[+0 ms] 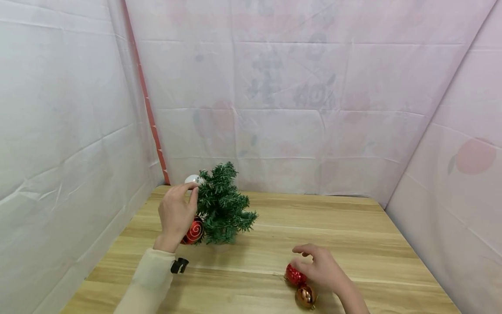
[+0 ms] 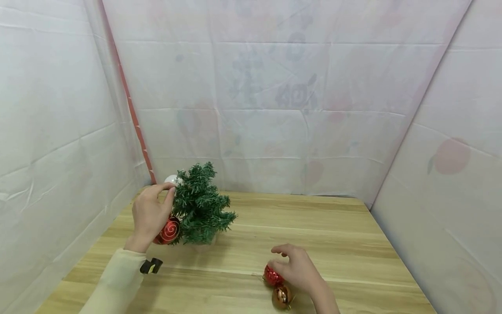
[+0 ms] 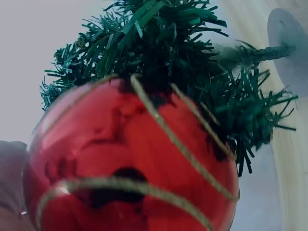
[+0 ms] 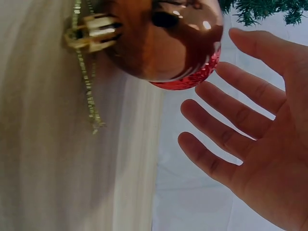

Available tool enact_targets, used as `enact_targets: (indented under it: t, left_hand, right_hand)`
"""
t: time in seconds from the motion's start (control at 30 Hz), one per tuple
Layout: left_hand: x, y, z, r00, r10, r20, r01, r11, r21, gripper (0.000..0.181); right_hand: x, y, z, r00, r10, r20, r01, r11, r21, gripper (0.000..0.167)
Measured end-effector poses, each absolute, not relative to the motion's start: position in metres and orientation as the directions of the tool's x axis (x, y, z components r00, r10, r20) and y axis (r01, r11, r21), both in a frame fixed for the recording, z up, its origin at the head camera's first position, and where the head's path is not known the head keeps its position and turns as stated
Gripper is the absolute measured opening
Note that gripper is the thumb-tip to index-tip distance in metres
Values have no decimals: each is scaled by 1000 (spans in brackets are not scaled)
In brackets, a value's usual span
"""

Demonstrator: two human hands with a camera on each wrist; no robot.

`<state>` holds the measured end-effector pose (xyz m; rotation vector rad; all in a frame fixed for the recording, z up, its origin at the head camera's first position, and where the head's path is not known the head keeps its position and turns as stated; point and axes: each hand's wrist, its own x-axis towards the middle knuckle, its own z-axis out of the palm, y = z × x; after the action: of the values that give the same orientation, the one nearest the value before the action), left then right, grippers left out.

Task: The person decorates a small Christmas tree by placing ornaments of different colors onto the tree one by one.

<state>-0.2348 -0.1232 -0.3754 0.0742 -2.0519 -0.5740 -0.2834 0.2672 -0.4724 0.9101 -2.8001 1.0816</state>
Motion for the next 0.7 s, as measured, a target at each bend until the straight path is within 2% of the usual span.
enact_targets:
  t: [0.43,0.7]
  left_hand:
    - [-234,-128,-374,-554,-305,775,162,873,460,15]
    - [-233,-127,-374,-579,-327,747,157,855,495,15]
  right_hand:
    - [-278,271,-482,-834,-533,142,-481,577,-660,45]
    - [-278,273,-485,-820,-565,89,-453,547,-704,45]
